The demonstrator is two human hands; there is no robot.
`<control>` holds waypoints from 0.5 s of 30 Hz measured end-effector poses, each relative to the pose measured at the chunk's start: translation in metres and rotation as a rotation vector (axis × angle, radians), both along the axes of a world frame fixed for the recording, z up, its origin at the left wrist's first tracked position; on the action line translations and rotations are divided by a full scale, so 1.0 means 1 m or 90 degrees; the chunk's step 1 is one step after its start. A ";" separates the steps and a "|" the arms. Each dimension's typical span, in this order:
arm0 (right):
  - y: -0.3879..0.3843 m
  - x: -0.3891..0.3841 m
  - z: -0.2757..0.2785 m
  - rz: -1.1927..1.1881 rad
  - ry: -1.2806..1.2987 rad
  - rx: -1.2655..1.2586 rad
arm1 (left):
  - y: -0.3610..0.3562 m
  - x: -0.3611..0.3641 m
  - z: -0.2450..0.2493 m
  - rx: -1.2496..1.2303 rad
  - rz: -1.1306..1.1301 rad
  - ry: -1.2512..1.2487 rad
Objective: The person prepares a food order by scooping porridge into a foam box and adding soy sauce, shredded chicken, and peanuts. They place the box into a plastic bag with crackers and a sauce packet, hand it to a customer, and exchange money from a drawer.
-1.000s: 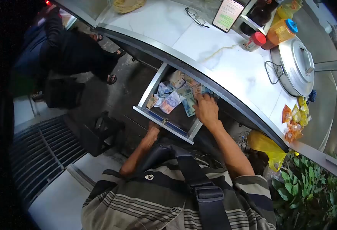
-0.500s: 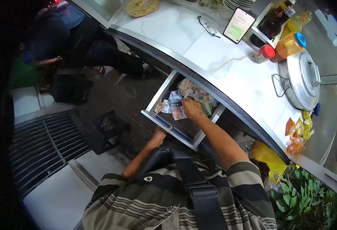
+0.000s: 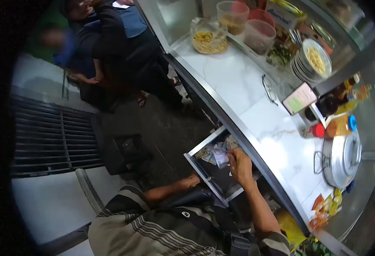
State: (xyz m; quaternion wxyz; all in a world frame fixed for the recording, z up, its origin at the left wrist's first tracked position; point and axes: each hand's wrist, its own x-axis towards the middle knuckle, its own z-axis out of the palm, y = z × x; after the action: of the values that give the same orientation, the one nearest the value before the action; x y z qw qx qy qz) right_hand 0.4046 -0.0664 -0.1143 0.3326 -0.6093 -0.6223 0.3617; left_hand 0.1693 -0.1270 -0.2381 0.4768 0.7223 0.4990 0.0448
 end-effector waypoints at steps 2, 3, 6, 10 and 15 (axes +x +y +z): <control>0.048 -0.013 0.040 -0.037 0.013 -0.042 | 0.011 0.011 -0.013 -0.078 0.005 -0.021; 0.072 -0.020 0.052 -0.047 0.025 -0.070 | 0.018 0.021 -0.021 -0.115 0.001 -0.031; 0.135 -0.057 0.090 -0.036 0.178 -0.082 | 0.045 0.058 -0.048 -0.215 -0.016 -0.075; 0.188 -0.101 0.101 0.023 0.321 -0.119 | 0.081 0.110 -0.096 -0.331 -0.023 -0.109; 0.226 -0.146 0.126 0.067 0.350 -0.166 | 0.151 0.089 -0.025 -0.247 -0.139 -0.028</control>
State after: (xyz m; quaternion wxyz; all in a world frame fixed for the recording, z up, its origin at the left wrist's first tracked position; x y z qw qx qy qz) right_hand 0.2586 0.1591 0.0113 0.3883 -0.4931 -0.4879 0.6066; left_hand 0.2581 0.0236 -0.2634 0.6197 0.6654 0.4067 -0.0885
